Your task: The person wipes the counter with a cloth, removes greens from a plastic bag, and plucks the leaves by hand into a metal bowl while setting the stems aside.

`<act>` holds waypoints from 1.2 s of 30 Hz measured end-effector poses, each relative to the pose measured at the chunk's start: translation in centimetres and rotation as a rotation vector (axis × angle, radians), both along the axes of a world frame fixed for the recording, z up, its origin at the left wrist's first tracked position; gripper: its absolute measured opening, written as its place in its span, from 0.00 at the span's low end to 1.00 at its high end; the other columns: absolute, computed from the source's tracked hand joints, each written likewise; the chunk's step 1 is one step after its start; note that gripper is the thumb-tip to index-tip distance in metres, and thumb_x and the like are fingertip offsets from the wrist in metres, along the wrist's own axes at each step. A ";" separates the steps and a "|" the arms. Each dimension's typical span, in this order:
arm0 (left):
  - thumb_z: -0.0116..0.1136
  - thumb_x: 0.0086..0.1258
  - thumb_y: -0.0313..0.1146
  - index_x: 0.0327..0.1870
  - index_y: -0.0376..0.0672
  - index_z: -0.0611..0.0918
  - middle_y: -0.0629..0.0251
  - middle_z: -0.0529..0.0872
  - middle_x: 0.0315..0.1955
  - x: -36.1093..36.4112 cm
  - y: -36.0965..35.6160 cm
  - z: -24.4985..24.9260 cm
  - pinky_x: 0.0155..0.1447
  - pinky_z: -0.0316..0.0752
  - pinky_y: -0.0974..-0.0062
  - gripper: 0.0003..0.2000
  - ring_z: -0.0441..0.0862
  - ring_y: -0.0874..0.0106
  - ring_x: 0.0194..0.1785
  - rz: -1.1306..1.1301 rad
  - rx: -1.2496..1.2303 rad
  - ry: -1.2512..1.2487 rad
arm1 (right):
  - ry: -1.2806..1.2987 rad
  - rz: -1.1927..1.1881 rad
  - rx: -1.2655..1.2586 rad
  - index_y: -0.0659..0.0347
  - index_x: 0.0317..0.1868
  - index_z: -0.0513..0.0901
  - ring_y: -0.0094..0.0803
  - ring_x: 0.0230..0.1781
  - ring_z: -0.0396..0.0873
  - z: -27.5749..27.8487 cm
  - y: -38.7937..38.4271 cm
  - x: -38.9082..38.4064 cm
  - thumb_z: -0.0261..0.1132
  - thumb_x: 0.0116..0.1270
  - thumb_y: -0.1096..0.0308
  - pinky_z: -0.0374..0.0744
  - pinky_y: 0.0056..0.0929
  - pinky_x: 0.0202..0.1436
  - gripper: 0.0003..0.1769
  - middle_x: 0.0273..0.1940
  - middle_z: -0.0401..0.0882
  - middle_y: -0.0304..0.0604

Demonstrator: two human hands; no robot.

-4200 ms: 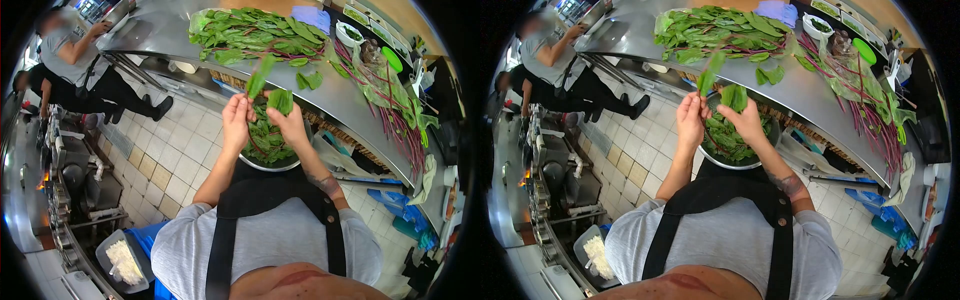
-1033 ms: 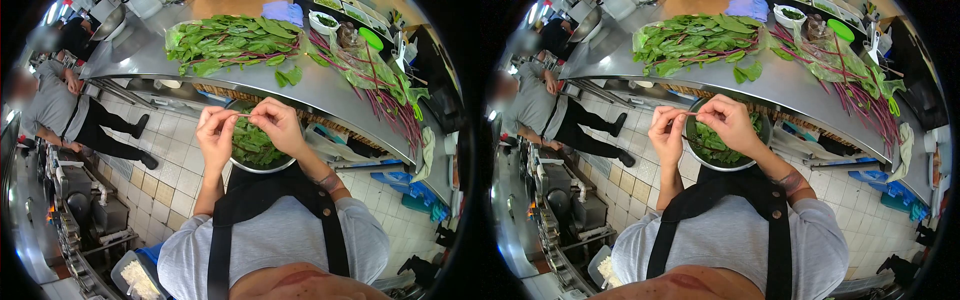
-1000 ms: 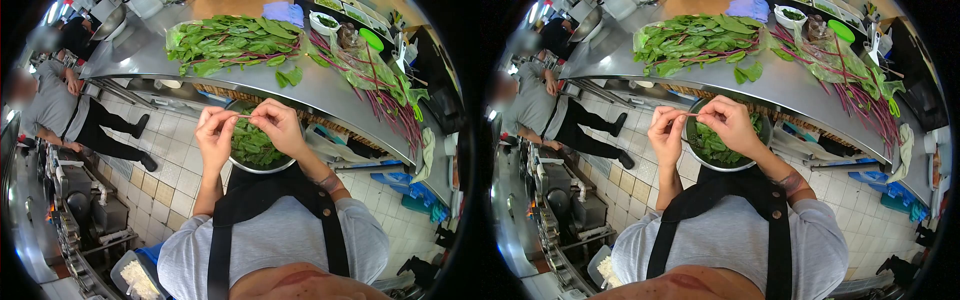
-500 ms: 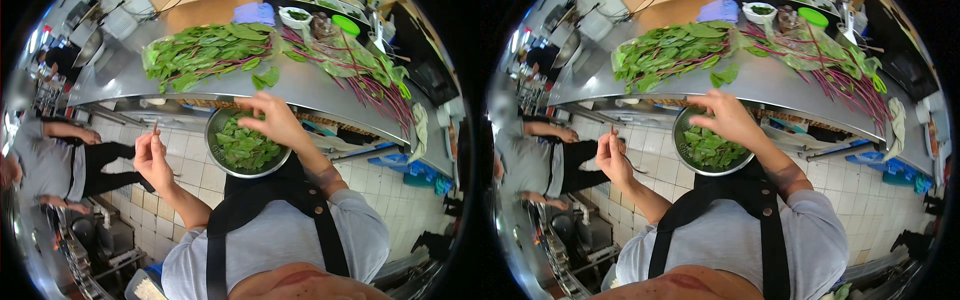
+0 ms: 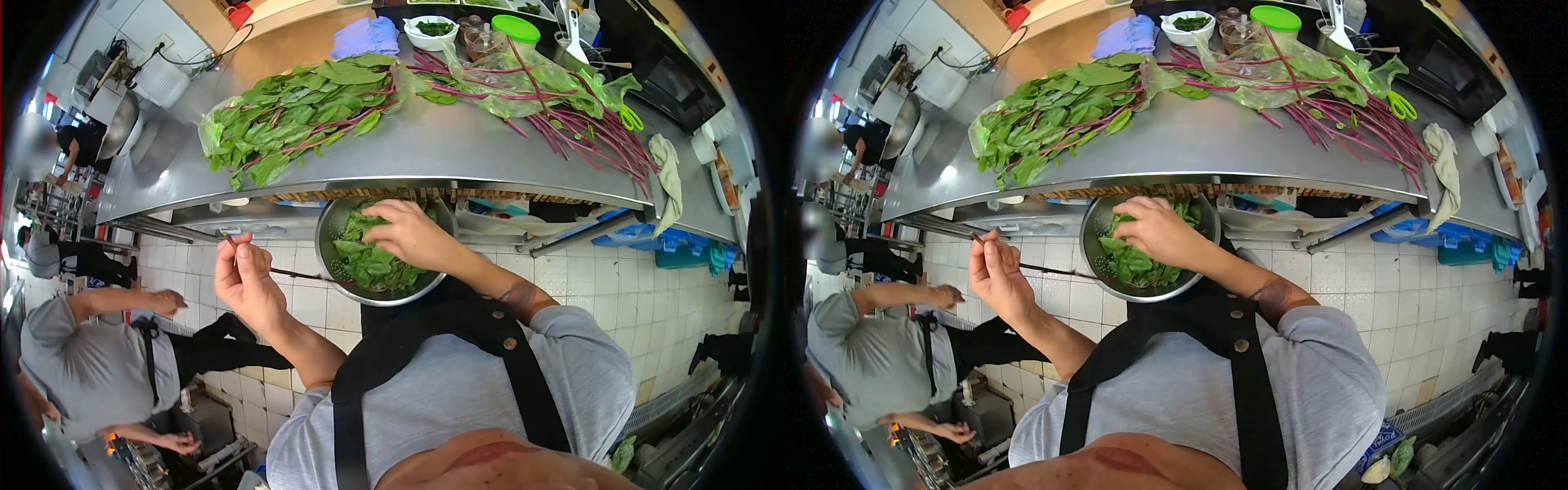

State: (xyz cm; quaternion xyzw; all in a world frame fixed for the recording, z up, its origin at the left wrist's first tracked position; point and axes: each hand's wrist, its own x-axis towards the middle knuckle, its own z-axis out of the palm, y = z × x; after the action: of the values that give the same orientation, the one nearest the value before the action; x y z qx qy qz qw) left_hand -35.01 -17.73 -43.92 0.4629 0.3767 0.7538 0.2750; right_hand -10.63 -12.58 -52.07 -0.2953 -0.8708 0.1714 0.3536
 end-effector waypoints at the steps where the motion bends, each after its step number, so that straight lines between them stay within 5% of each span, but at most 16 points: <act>1: 0.56 0.73 0.25 0.44 0.29 0.81 0.70 0.73 0.27 0.2 0.0 0.3 0.28 0.58 0.82 0.07 0.63 0.83 0.24 -0.037 0.009 -0.015 | -0.026 -0.006 0.011 0.55 0.47 0.85 0.47 0.62 0.71 0.0 -0.4 0.3 0.70 0.58 0.68 0.72 0.44 0.63 0.15 0.62 0.72 0.48; 7: 0.52 0.77 0.31 0.46 0.36 0.77 0.67 0.75 0.35 6.2 1.3 2.4 0.30 0.59 0.80 0.07 0.64 0.80 0.28 -0.447 0.027 -0.283 | 0.228 0.321 -0.359 0.58 0.57 0.80 0.52 0.63 0.71 5.5 -1.2 0.9 0.70 0.62 0.57 0.71 0.44 0.63 0.25 0.65 0.68 0.54; 9: 0.51 0.78 0.33 0.50 0.38 0.77 0.64 0.77 0.39 8.4 2.5 2.6 0.36 0.67 0.77 0.09 0.71 0.76 0.34 -0.640 0.115 -0.431 | 0.211 0.264 -0.436 0.63 0.53 0.80 0.49 0.52 0.78 6.8 -1.7 1.3 0.66 0.66 0.61 0.76 0.41 0.55 0.19 0.53 0.78 0.54; 11: 0.51 0.78 0.34 0.51 0.37 0.78 0.62 0.79 0.42 10.4 3.5 3.2 0.41 0.71 0.73 0.10 0.75 0.72 0.40 -0.484 0.088 -0.376 | 0.168 0.170 -0.515 0.64 0.51 0.81 0.48 0.46 0.81 8.2 -2.0 2.6 0.64 0.67 0.64 0.78 0.40 0.50 0.16 0.45 0.81 0.53; 12: 0.51 0.78 0.34 0.51 0.37 0.79 0.61 0.79 0.44 11.1 4.3 3.6 0.44 0.73 0.71 0.11 0.78 0.69 0.43 -0.408 0.075 -0.349 | 0.240 0.063 -0.234 0.63 0.48 0.81 0.48 0.41 0.82 8.6 -1.8 3.4 0.62 0.68 0.68 0.79 0.39 0.45 0.11 0.38 0.83 0.51; 15: 0.55 0.74 0.32 0.50 0.37 0.81 0.58 0.82 0.47 8.4 9.3 0.7 0.52 0.75 0.67 0.10 0.80 0.64 0.50 -0.027 0.016 0.284 | 0.069 -0.439 -0.056 0.56 0.52 0.83 0.50 0.38 0.82 11.0 -1.4 8.8 0.59 0.66 0.74 0.80 0.43 0.44 0.14 0.42 0.83 0.55; 18: 0.60 0.67 0.28 0.47 0.38 0.82 0.59 0.83 0.46 5.7 12.9 -1.9 0.54 0.74 0.65 0.10 0.80 0.61 0.49 0.220 -0.102 0.921 | 0.016 -0.824 0.289 0.55 0.49 0.85 0.50 0.36 0.81 14.1 1.7 14.1 0.61 0.66 0.71 0.80 0.42 0.38 0.13 0.36 0.81 0.51; 23: 0.65 0.59 0.27 0.47 0.43 0.83 0.62 0.83 0.45 5.0 15.1 -4.1 0.52 0.71 0.57 0.14 0.78 0.59 0.53 0.441 -0.159 1.256 | -0.265 -1.095 0.518 0.49 0.60 0.79 0.47 0.57 0.77 13.1 9.5 19.8 0.70 0.59 0.65 0.77 0.43 0.55 0.26 0.57 0.78 0.45; 26: 0.64 0.59 0.28 0.47 0.45 0.82 0.63 0.83 0.45 5.9 14.6 -3.7 0.51 0.69 0.53 0.13 0.77 0.60 0.53 0.512 -0.239 1.321 | -0.163 -1.033 0.536 0.46 0.66 0.73 0.52 0.67 0.66 12.2 8.1 17.8 0.74 0.55 0.63 0.69 0.52 0.64 0.36 0.65 0.70 0.44; 29: 0.64 0.59 0.30 0.44 0.46 0.82 0.61 0.83 0.42 5.2 15.5 -4.4 0.50 0.69 0.53 0.11 0.78 0.59 0.51 0.511 -0.267 1.313 | 0.025 -0.830 0.398 0.47 0.66 0.72 0.56 0.69 0.64 10.5 7.0 15.5 0.76 0.53 0.63 0.68 0.50 0.68 0.38 0.68 0.68 0.48; 36: 0.64 0.59 0.32 0.42 0.45 0.83 0.63 0.83 0.39 4.0 14.1 -4.3 0.50 0.66 0.53 0.10 0.79 0.60 0.48 0.597 -0.270 1.357 | 0.183 -0.590 0.161 0.56 0.55 0.81 0.50 0.61 0.75 8.2 5.2 8.9 0.72 0.56 0.71 0.74 0.41 0.61 0.24 0.63 0.72 0.50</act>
State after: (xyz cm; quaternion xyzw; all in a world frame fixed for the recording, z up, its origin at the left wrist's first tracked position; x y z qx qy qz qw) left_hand -30.99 -3.65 -48.25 0.6663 0.6619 0.2931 -0.1790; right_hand -1.69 -7.40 -43.90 -0.4898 -0.7228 0.0179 0.4872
